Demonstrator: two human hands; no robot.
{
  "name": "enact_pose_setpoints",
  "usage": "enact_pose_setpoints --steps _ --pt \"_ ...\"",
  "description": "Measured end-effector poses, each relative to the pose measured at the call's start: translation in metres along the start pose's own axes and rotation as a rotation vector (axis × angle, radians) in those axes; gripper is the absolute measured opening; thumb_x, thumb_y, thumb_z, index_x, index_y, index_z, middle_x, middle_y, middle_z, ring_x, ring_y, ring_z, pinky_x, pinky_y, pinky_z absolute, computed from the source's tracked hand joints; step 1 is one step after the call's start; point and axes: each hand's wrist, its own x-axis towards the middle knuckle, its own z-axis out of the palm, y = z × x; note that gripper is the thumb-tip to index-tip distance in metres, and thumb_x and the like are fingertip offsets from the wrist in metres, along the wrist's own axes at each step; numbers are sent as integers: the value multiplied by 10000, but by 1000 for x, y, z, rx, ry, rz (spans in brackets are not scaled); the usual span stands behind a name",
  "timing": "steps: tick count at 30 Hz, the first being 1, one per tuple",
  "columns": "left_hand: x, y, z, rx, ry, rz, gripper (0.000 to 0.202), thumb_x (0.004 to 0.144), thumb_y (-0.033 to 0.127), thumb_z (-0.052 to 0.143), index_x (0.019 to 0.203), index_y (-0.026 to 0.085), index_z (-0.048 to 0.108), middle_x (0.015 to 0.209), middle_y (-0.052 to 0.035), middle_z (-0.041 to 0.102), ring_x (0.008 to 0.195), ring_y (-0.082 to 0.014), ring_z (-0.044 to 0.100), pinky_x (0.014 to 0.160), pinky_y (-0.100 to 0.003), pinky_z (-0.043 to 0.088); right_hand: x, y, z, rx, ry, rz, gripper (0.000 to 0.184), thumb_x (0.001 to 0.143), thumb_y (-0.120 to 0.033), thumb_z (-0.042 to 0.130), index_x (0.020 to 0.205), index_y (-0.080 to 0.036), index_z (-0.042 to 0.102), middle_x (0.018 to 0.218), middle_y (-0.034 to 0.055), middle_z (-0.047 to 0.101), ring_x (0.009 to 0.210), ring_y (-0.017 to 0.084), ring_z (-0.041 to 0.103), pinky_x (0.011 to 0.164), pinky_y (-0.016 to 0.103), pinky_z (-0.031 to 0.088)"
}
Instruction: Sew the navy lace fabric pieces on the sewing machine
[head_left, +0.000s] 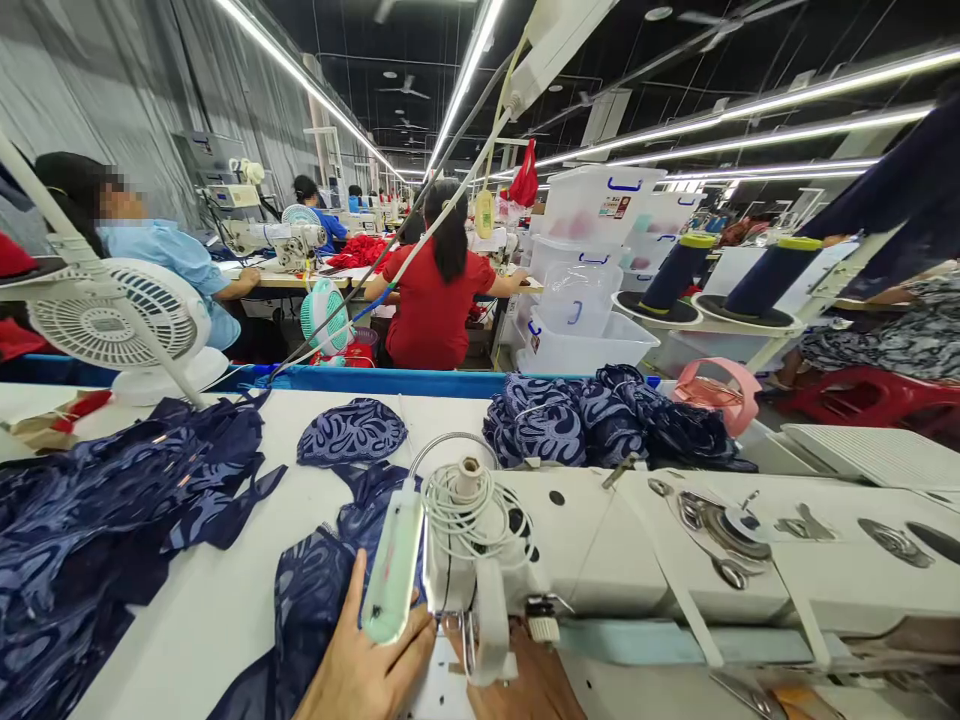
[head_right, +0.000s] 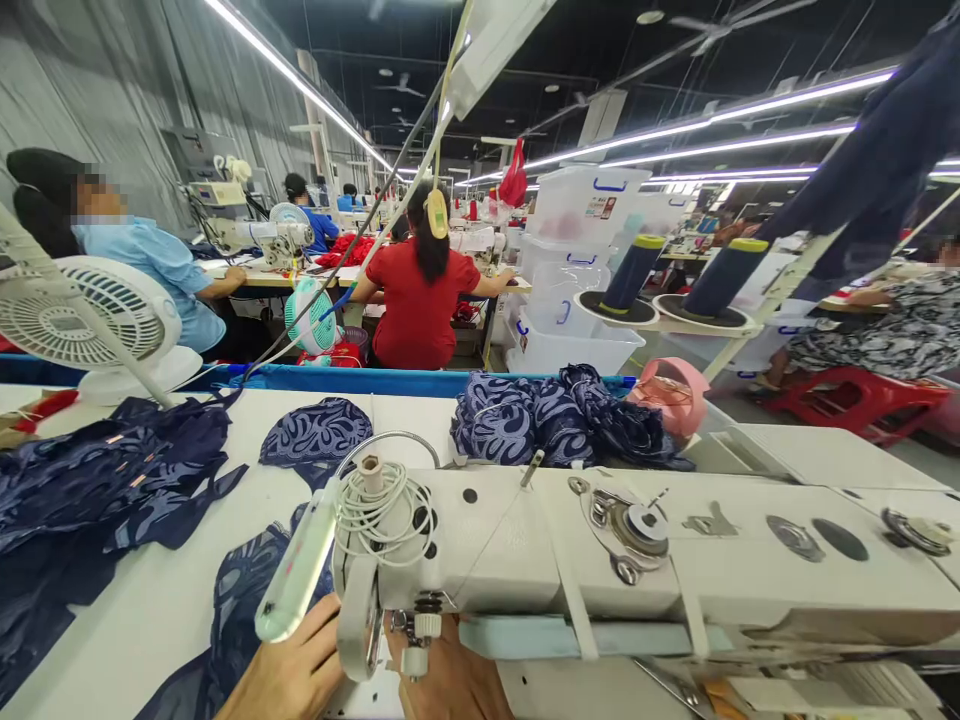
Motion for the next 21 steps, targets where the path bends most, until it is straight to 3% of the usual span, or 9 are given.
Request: enact_pose_setpoints --steps 3,7,11,15,21 --pt "-1 1 5 6 81 -50 358 1033 119 338 983 160 690 917 -34 767 916 -159 697 1070 -427 520 0 2 1 -1 26 -23 407 918 -173 594 1270 -371 646 917 15 736 676 195 677 492 228 479" --pt "-21 2 25 -6 1 -49 313 1018 161 373 1091 174 677 1024 -67 757 1013 -199 693 1047 -468 539 0 5 -2 -12 56 -106 408 848 -126 596 1187 -339 676 912 10 732 813 229 696 581 248 519" --pt "-32 -1 33 -26 -53 -128 330 991 151 371 1184 187 637 1094 -104 727 1112 -239 671 1057 -540 515 -4 13 -5 -22 106 -153 260 841 -124 495 1002 -221 675 922 86 717 787 250 704 612 291 556" --pt "-30 -4 27 -113 -199 -154 387 922 91 399 1253 146 590 1136 -140 703 1194 -301 619 1010 -588 527 -10 27 -10 -49 244 -194 309 944 -167 438 1192 -182 622 744 69 706 505 213 630 452 278 508" --pt "-32 -2 27 -182 -157 -187 418 858 -23 390 1167 161 602 1084 -117 702 1205 -304 596 1047 -639 459 -7 28 -20 -106 285 -168 301 1017 -204 425 1284 -163 558 861 113 745 674 259 710 630 363 606"
